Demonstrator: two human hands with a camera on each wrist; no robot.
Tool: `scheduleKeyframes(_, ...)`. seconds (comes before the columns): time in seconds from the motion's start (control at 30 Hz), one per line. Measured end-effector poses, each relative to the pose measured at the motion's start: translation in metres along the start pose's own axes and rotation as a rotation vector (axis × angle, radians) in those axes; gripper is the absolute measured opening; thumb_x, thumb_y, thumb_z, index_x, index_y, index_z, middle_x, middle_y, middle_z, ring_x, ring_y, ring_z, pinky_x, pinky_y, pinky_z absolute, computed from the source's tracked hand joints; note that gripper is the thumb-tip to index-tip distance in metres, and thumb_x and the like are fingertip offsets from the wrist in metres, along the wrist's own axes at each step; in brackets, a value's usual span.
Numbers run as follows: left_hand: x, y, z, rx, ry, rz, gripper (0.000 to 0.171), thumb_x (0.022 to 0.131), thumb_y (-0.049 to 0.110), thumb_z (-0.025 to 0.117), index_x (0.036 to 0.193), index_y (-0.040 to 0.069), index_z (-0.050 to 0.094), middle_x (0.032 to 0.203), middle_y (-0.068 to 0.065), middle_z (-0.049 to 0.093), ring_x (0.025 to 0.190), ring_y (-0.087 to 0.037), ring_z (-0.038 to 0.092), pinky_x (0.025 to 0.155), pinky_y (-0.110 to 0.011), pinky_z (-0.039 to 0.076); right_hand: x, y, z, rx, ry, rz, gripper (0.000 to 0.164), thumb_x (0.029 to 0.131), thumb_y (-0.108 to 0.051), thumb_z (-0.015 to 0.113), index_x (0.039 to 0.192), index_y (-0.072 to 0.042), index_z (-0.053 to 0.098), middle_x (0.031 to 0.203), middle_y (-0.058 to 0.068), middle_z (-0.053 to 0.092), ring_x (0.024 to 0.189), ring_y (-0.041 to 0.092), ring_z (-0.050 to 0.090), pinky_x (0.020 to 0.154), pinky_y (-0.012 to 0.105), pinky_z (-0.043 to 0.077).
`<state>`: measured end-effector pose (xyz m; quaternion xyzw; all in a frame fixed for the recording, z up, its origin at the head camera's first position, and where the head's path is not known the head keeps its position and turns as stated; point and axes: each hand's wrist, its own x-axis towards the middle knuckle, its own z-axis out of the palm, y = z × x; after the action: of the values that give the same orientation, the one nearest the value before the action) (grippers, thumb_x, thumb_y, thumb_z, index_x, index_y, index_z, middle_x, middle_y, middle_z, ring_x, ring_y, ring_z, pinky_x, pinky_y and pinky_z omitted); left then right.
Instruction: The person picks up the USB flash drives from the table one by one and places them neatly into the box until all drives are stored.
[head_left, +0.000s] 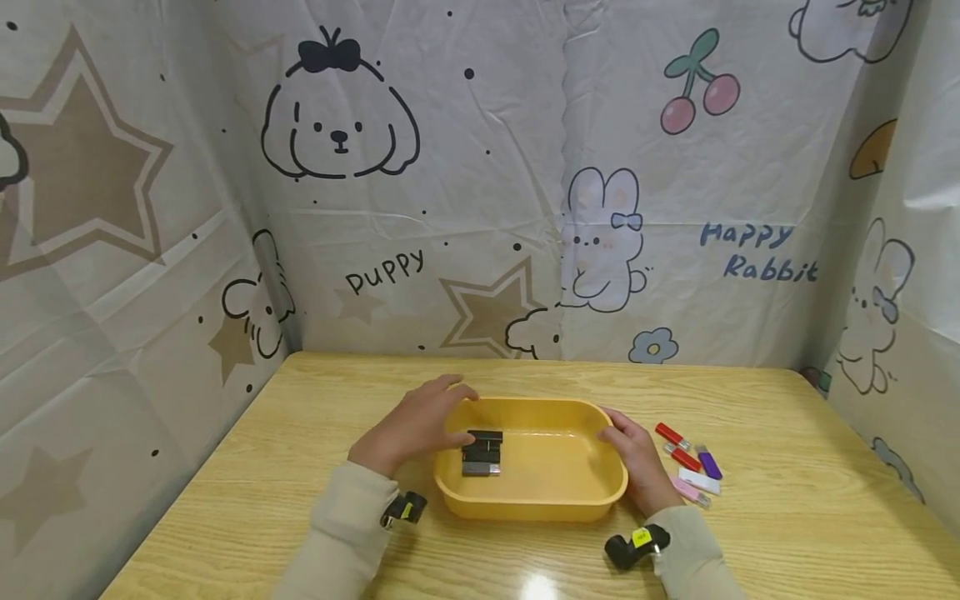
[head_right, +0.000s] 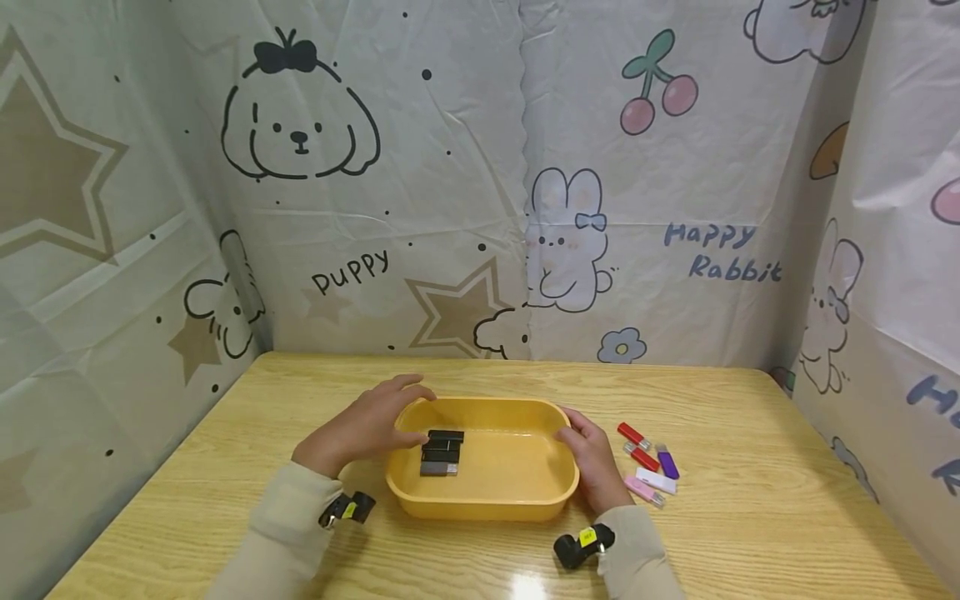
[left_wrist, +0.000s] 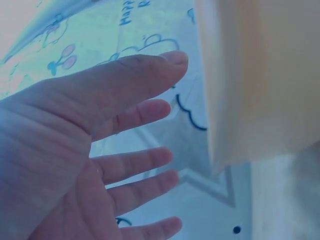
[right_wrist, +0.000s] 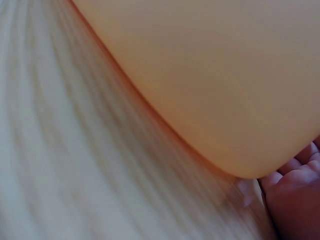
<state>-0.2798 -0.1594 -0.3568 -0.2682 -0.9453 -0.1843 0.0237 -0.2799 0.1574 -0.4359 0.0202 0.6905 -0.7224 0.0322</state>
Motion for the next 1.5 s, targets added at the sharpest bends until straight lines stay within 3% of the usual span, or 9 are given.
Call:
scheduleKeyframes(0.13, -0.003, -0.003, -0.006, -0.031, 0.016, -0.020, 0.053, 0.075, 0.037, 0.069, 0.122, 0.018, 0.053, 0.128, 0.003, 0.047, 0.119, -0.017, 0.041, 0.097, -0.041, 0.032, 0.000, 0.001, -0.001, 0.022, 0.006, -0.008, 0.044, 0.085, -0.006, 0.045, 0.129, -0.004, 0.045, 0.128, 0.016, 0.046, 0.109, 0.028, 0.049, 0.088, 0.035, 0.043)
scheduleKeyframes(0.4, -0.010, -0.010, -0.015, -0.047, -0.002, -0.063, 0.050, 0.075, 0.032, 0.070, 0.120, 0.019, 0.053, 0.120, 0.003, 0.055, 0.110, -0.016, 0.049, 0.091, -0.034, 0.039, -0.001, 0.001, -0.001, 0.024, 0.000, -0.002, 0.045, 0.085, -0.005, 0.045, 0.130, -0.004, 0.044, 0.129, 0.016, 0.046, 0.110, 0.027, 0.049, 0.088, 0.034, 0.043)
scheduleKeyframes(0.63, -0.016, -0.018, -0.030, -0.052, 0.035, -0.052, 0.043, 0.076, 0.029, 0.070, 0.115, 0.017, 0.055, 0.109, 0.001, 0.059, 0.100, -0.017, 0.054, 0.084, -0.035, 0.042, 0.001, -0.002, -0.001, 0.036, -0.005, -0.021, 0.045, 0.084, -0.005, 0.046, 0.129, -0.003, 0.045, 0.127, 0.017, 0.046, 0.107, 0.025, 0.051, 0.087, 0.034, 0.044)
scheduleKeyframes(0.8, -0.025, -0.026, -0.039, -0.002, 0.015, -0.055, 0.033, 0.077, 0.027, 0.069, 0.106, 0.016, 0.058, 0.100, 0.001, 0.060, 0.093, -0.016, 0.055, 0.080, -0.034, 0.044, -0.001, -0.003, -0.001, 0.035, -0.014, -0.018, 0.046, 0.084, -0.005, 0.047, 0.130, -0.003, 0.044, 0.128, 0.017, 0.046, 0.106, 0.023, 0.052, 0.086, 0.033, 0.045)
scheduleKeyframes(1.13, -0.053, -0.035, -0.045, 0.043, -0.137, -0.122, 0.019, 0.076, 0.021, 0.070, 0.093, 0.020, 0.062, 0.085, 0.008, 0.059, 0.078, -0.009, 0.053, 0.070, -0.030, 0.044, -0.001, 0.000, -0.001, 0.044, -0.006, -0.014, 0.047, 0.083, -0.004, 0.046, 0.130, -0.003, 0.044, 0.128, 0.016, 0.046, 0.106, 0.023, 0.052, 0.086, 0.032, 0.045)
scheduleKeyframes(1.33, -0.064, -0.038, -0.037, 0.050, -0.218, -0.116, 0.015, 0.074, 0.017, 0.071, 0.086, 0.022, 0.063, 0.082, 0.007, 0.058, 0.074, -0.010, 0.052, 0.068, -0.031, 0.043, 0.000, 0.002, -0.001, 0.070, -0.013, -0.030, 0.046, 0.083, -0.003, 0.046, 0.129, -0.001, 0.044, 0.126, 0.018, 0.046, 0.104, 0.023, 0.053, 0.084, 0.032, 0.046)
scheduleKeyframes(1.5, -0.070, -0.039, -0.028, 0.031, -0.294, -0.157, 0.018, 0.072, 0.014, 0.073, 0.085, 0.019, 0.062, 0.083, 0.003, 0.057, 0.074, -0.013, 0.051, 0.067, -0.033, 0.043, 0.000, 0.002, -0.001, 0.072, -0.014, -0.044, 0.046, 0.082, -0.003, 0.047, 0.128, -0.001, 0.045, 0.125, 0.018, 0.047, 0.103, 0.023, 0.053, 0.085, 0.033, 0.046)
